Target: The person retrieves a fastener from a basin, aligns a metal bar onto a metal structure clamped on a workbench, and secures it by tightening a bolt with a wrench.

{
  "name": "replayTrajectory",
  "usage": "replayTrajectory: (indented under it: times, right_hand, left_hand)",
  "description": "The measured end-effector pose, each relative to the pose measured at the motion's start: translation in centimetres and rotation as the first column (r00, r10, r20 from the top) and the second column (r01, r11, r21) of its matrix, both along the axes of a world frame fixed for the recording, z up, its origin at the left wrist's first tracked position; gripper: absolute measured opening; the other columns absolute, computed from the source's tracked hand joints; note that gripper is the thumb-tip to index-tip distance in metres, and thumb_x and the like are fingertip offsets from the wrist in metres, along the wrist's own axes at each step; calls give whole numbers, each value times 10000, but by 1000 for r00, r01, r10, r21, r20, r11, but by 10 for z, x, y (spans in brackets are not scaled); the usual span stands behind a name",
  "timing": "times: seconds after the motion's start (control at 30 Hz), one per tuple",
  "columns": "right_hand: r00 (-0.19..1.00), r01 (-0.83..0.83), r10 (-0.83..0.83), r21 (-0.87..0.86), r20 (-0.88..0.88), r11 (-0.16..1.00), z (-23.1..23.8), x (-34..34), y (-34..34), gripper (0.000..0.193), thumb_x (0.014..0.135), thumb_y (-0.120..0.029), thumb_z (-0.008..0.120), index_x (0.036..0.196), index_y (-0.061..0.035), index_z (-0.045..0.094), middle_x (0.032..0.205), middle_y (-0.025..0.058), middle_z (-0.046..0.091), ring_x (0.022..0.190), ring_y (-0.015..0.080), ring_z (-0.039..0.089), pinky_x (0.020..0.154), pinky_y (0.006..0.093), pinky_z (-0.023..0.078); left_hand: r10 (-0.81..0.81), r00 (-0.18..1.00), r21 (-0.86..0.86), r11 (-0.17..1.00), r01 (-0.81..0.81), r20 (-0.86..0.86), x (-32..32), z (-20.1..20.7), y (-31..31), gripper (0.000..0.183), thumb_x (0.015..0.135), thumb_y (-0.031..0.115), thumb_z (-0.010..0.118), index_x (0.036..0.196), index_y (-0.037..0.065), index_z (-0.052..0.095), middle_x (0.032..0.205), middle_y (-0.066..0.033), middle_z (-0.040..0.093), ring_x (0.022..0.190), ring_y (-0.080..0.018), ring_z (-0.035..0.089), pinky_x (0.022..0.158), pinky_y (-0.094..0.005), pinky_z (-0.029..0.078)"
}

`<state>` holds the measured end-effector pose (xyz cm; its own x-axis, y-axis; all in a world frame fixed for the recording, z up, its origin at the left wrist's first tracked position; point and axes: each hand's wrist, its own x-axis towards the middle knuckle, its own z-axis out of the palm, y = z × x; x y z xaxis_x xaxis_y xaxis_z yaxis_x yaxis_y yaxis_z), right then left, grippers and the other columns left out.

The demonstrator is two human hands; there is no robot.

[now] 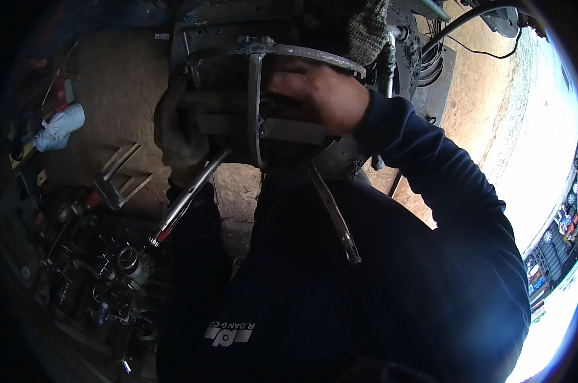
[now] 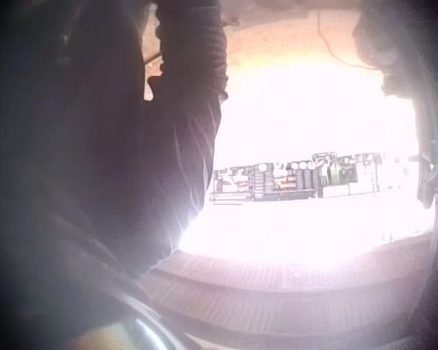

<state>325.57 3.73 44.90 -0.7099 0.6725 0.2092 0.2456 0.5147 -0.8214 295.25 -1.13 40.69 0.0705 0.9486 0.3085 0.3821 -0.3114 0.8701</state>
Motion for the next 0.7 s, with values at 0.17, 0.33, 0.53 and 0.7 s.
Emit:
replayTrajectory:
  times: [0.17,0.33,0.53,0.7]
  right_hand:
    - [998,-38,39,-11,39,999,-15,2,7,334,893,-157,712,1209,-50,710,1302,136,680,1254,386,611,1072,435,522]
    - [982,-184,187,254,10,950,-29,6,10,495,894,-109,657,1388,-120,639,1510,142,540,1246,342,636,1031,412,565]
    - [982,-172,170,15,85,985,-27,4,5,347,883,-153,704,1200,-12,716,1282,153,694,1289,372,591,1074,457,521]
    - [997,-80,80,-6,-11,997,-9,0,5,337,881,-132,719,1206,-40,707,1266,172,681,1240,381,612,1041,444,537]
  left_hand:
    - [-32,999,37,999,32,-3,3,3,2,442,980,-58,545,1416,-112,493,946,-164,726,799,-199,708,736,-317,567]
    - [1,995,-107,994,9,101,4,7,0,451,975,-54,551,1419,-110,491,945,-162,727,805,-200,710,751,-323,566]
    - [6,1000,-9,1000,-6,-1,0,1,-1,464,953,-86,549,1414,-107,494,926,-160,732,822,-205,715,764,-332,565]
    - [-28,999,61,998,29,-32,4,4,4,466,943,-101,536,1408,-106,502,925,-166,730,824,-208,716,755,-332,567]
